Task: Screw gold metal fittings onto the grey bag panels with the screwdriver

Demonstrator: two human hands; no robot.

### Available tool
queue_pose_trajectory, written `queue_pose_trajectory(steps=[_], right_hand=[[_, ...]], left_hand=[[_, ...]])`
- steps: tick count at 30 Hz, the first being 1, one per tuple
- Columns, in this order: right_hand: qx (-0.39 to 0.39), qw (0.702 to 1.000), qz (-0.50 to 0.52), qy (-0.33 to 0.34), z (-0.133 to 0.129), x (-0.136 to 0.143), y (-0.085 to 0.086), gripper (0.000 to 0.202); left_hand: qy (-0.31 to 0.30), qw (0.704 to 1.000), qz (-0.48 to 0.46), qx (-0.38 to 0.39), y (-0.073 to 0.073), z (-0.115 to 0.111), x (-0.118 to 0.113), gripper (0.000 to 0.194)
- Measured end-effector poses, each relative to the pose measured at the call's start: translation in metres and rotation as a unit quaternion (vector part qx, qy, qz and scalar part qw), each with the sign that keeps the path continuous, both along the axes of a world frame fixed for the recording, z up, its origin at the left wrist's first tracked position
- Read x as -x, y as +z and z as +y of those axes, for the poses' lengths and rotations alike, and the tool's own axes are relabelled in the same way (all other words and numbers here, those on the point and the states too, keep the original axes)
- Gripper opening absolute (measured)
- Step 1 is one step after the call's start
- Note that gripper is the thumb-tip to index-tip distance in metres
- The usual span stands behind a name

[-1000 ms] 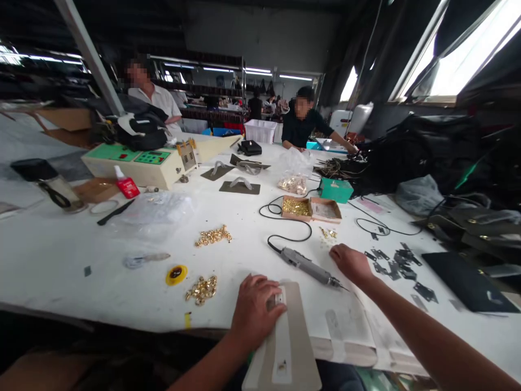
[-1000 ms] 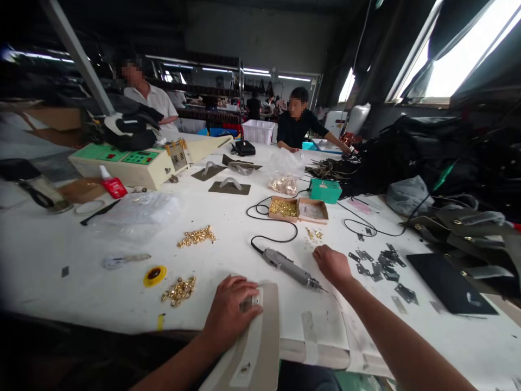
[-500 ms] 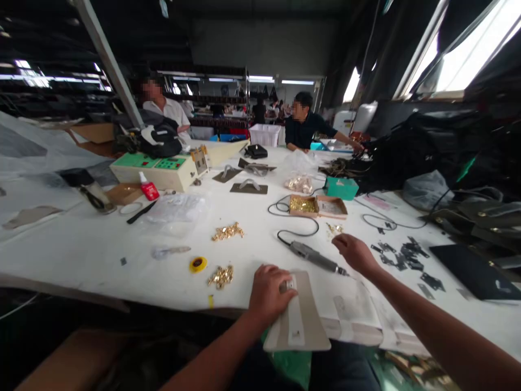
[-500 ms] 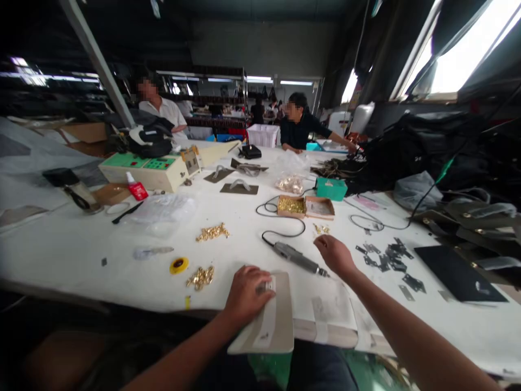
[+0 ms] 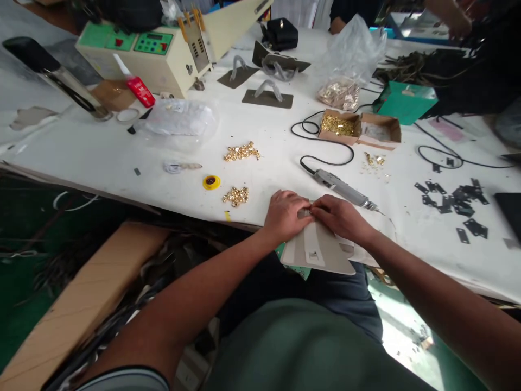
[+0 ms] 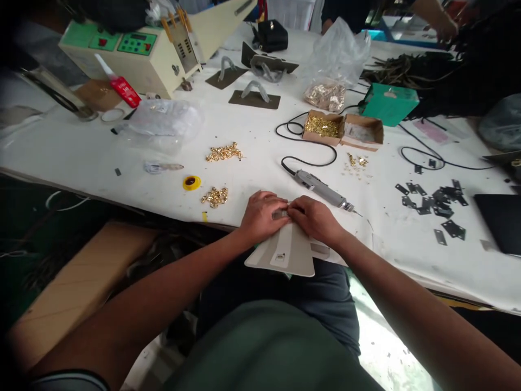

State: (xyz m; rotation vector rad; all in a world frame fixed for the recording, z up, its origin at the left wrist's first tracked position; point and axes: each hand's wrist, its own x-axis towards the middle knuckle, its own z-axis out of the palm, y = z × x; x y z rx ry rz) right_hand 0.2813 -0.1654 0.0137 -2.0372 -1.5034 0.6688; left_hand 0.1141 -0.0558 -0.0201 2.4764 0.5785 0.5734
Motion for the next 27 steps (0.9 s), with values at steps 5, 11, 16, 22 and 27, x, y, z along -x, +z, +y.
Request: queue_pose_trajectory(steps=[5, 11, 16, 22, 27], right_hand=[[-0.001, 1.0, -0.006, -0.017, -0.0002, 0.0023, -0.003, 0.018], [-0.007, 1.0, 0.001, -0.003, -0.0016, 0.0001, -0.0037, 0.019], [0.018, 0.999, 0.028, -0.002, 0.0013, -0.0043, -0.0004, 0.018], [0.033, 0.999, 0.022, -0.027, 0.0048, -0.0025, 0.0009, 0.016], [0.021, 0.998, 0.025, -0.045, 0.0032, -0.0005, 0.0006, 0.018]], left_hand=[[-0.001, 1.0, -0.003, 0.005, -0.0031, 0.0009, -0.0009, 0.03], [-0.006, 1.0, 0.002, 0.017, -0.0027, 0.001, -0.001, 0.027], [-0.006, 1.0, 0.007, 0.025, -0.0009, 0.0016, -0.0011, 0.027], [-0.007, 1.0, 0.002, 0.023, -0.0013, 0.0017, -0.0014, 0.03], [0.001, 1.0, 0.004, 0.019, -0.0023, 0.001, -0.0022, 0.028]])
